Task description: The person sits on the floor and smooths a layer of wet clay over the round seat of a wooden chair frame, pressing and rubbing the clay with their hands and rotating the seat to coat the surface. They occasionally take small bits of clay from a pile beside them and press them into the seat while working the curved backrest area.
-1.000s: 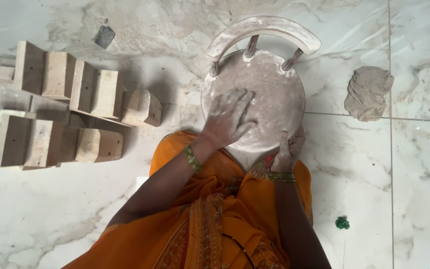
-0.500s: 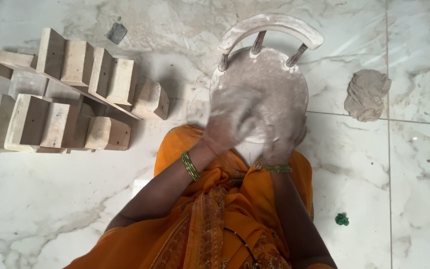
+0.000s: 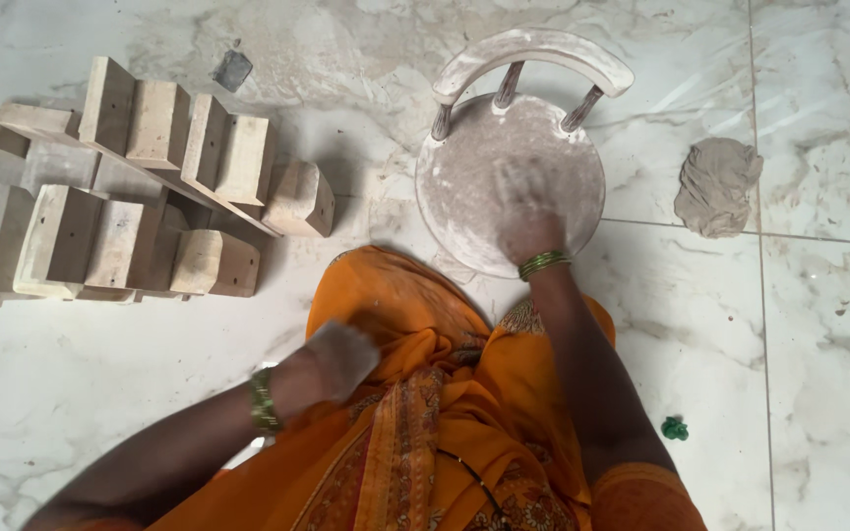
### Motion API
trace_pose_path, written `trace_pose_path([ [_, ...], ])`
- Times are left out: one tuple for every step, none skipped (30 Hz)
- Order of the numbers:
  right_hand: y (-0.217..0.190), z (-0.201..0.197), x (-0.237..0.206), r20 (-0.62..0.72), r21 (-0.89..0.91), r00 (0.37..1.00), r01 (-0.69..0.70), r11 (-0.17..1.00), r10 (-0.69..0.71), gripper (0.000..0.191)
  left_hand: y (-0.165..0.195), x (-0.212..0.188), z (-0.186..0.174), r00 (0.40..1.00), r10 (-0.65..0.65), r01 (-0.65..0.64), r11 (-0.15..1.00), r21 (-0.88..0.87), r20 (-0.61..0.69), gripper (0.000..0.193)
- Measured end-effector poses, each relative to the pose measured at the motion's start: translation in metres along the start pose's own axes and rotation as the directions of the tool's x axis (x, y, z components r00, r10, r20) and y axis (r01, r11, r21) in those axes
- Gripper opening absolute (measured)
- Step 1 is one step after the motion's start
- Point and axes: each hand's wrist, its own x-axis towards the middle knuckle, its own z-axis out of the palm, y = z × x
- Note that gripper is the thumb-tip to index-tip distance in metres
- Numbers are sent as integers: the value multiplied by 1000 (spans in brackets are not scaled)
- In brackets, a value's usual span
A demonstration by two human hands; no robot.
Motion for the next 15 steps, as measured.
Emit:
trace_pose_path([
  [2, 1, -4, 8, 195, 999, -48, 980, 48, 65, -6, -7, 11, 982, 40, -23, 995, -93, 183, 17],
  [-2, 1, -9, 26, 383, 995, -96, 919, 93, 57, -11, -9, 21, 978, 184, -157, 957, -243, 94, 18],
  [-7, 2, -12, 51, 554, 989, -142, 820, 137, 50, -17, -8, 29, 951, 308, -292, 881, -372, -16, 19],
  [-16, 1, -18, -54, 573, 995, -33, 819, 78, 41, -22, -4, 34, 901, 408, -425, 772, -472, -145, 21],
  [-28, 1, -25, -162, 579, 987, 78, 812, 20, 33, -24, 2, 35, 812, 446, -583, 629, -515, -375, 20],
  [-32, 2, -30, -267, 572, 963, 188, 798, -36, 25, -22, 8, 34, 680, 441, -732, 463, -501, -586, 21],
  [-33, 5, -34, -300, 546, 953, 213, 810, -49, 24, -18, 13, 31, 515, 387, -856, 286, -431, -765, 22],
  [-30, 7, -37, -333, 518, 940, 241, 821, -66, 23, -8, 15, 25, 470, 343, -883, 173, -437, -814, 23],
  [-23, 11, -39, -368, 489, 926, 268, 830, -83, 24, 2, 12, 17, 459, 324, -882, 60, -467, -827, 24],
  [-7, 16, -39, -362, 497, 932, 219, 840, -28, 22, 17, 6, 6, 445, 307, -870, -72, -487, -841, 25],
  [8, 21, -38, -355, 506, 935, 169, 846, 25, 23, 31, -3, -7, 431, 314, -857, -149, -493, -846, 26],
  [19, 26, -38, -241, 613, 960, 35, 789, 144, 26, 48, -14, -23, 409, 336, -845, -212, -491, -848, 27],
  [27, 29, -39, -112, 697, 961, -105, 709, 253, 32, 65, -25, -41, 397, 349, -828, -264, -495, -849, 28],
  [26, 32, -40, -177, 680, 950, -71, 730, 257, 35, 78, -40, -58, 347, 368, -849, -268, -455, -863, 30],
  [24, 34, -42, -247, 658, 934, -33, 752, 257, 38, 85, -51, -78, 304, 374, -874, -256, -413, -876, 31],
])
